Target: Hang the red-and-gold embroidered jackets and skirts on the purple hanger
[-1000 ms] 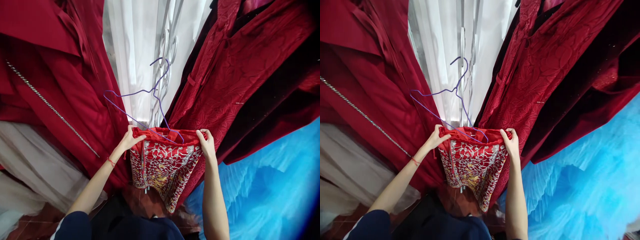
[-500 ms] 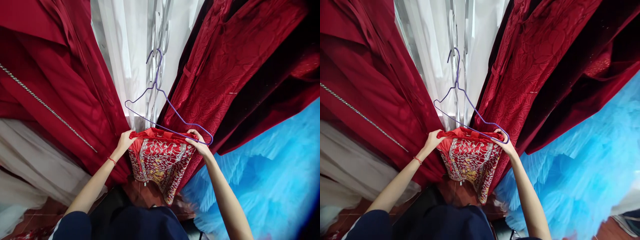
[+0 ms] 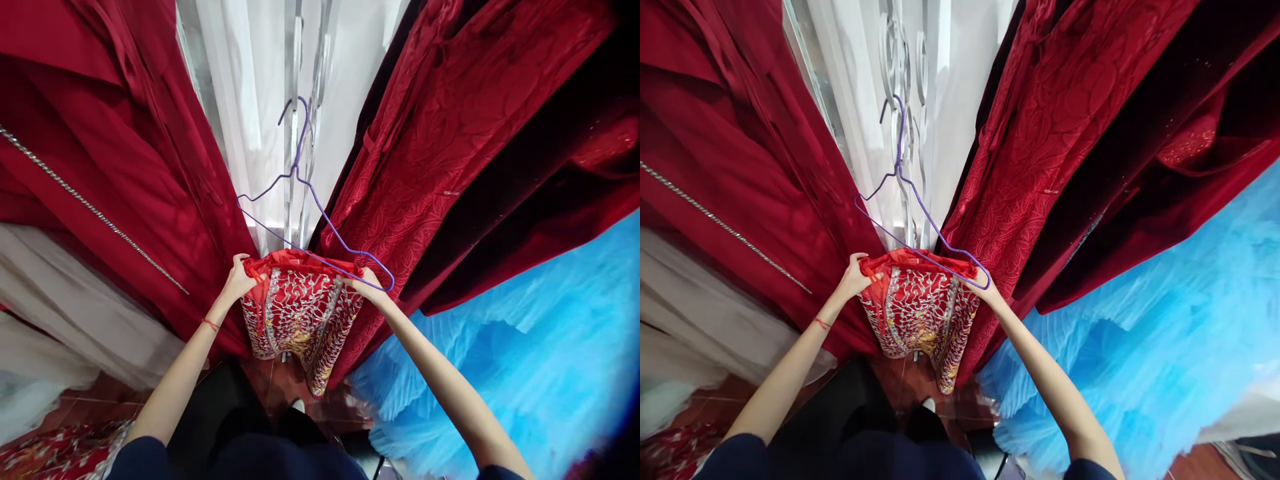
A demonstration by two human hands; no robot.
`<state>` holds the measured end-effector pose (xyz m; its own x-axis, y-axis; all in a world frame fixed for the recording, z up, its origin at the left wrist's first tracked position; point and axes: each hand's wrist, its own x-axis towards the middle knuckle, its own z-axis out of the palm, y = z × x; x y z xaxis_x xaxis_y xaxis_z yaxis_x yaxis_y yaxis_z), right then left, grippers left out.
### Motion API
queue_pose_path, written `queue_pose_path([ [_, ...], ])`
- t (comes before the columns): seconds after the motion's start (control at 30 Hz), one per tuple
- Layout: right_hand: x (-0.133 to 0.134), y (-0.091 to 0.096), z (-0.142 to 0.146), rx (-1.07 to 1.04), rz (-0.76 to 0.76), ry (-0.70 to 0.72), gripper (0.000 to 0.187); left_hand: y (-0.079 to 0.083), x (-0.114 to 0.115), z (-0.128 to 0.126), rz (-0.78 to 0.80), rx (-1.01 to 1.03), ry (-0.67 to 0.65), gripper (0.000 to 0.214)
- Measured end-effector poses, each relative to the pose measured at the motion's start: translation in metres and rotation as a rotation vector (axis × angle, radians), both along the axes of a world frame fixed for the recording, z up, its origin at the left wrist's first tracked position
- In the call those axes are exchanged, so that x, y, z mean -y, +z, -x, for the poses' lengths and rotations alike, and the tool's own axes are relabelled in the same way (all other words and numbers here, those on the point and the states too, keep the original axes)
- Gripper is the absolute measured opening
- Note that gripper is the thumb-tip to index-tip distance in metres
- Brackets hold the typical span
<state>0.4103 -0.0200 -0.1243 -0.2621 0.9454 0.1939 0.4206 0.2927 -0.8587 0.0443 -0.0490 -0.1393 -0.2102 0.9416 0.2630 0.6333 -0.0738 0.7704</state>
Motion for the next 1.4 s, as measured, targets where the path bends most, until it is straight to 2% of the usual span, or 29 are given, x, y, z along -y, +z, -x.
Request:
queue_pose_path([
  [0.1, -0.007, -0.001, 0.016, -0.015, -0.049, -0.114, 0.032, 0.006, 0.012, -0.011, 0.106, -0.203, -0.02, 0.081],
  [0.23, -0.001, 0.0, 0.029, 0.014, -0.147, -0.163, 0.037, 0.013, 0.017, -0.033, 0.253, -0.517, 0.017, 0.044],
  [0.33, 0.017, -0.003, 0.027, -0.02, -0.157, -0.185, 0.035, 0.016, 0.013, -0.047, 0.263, -0.573, 0.014, 0.044],
  [0.43, 0.044, -0.002, 0.02, -0.031, -0.131, -0.311, 0.031, 0.025, 0.019, -0.057, 0.287, -0.546, 0.007, 0.044],
  [0.53, 0.076, 0.006, 0.016, -0.111, -0.09, -0.464, 0.03, 0.036, 0.048, -0.065, 0.209, -0.506, -0.144, 0.046],
  [0.6, 0.097, 0.013, 0.019, -0.196, -0.078, -0.563, 0.032, 0.042, 0.078, -0.071, 0.15, -0.491, -0.269, 0.056],
  [0.67, 0.118, 0.02, 0.028, -0.277, -0.091, -0.615, 0.032, 0.046, 0.11, -0.078, 0.166, -0.542, -0.345, 0.068],
  [0.73, 0.141, 0.025, 0.041, -0.307, -0.112, -0.627, 0.032, 0.049, 0.138, -0.085, 0.22, -0.639, -0.344, 0.069],
  [0.8, 0.164, 0.03, 0.054, -0.297, -0.126, -0.618, 0.031, 0.052, 0.158, -0.092, 0.237, -0.705, -0.284, 0.06],
  [0.9, 0.192, 0.039, 0.063, -0.266, -0.144, -0.629, 0.032, 0.058, 0.175, -0.095, 0.191, -0.673, -0.214, 0.048],
  [1.0, 0.209, 0.05, 0.059, -0.235, -0.162, -0.672, 0.033, 0.068, 0.186, -0.088, 0.151, -0.546, -0.198, 0.049],
  [1.07, 0.214, 0.059, 0.056, -0.228, -0.182, -0.67, 0.032, 0.074, 0.194, -0.08, 0.099, -0.487, -0.214, 0.044],
  [1.2, 0.225, 0.078, 0.061, -0.203, -0.241, -0.646, 0.031, 0.081, 0.211, -0.074, 0.037, -0.503, -0.289, 0.026],
  [1.33, 0.245, 0.096, 0.072, -0.051, -0.333, -0.626, 0.024, 0.078, 0.23, -0.091, 0.057, -0.408, -0.315, 0.03],
  [1.4, 0.254, 0.103, 0.076, 0.022, -0.362, -0.626, 0.02, 0.078, 0.239, -0.103, 0.037, -0.361, -0.362, 0.051],
])
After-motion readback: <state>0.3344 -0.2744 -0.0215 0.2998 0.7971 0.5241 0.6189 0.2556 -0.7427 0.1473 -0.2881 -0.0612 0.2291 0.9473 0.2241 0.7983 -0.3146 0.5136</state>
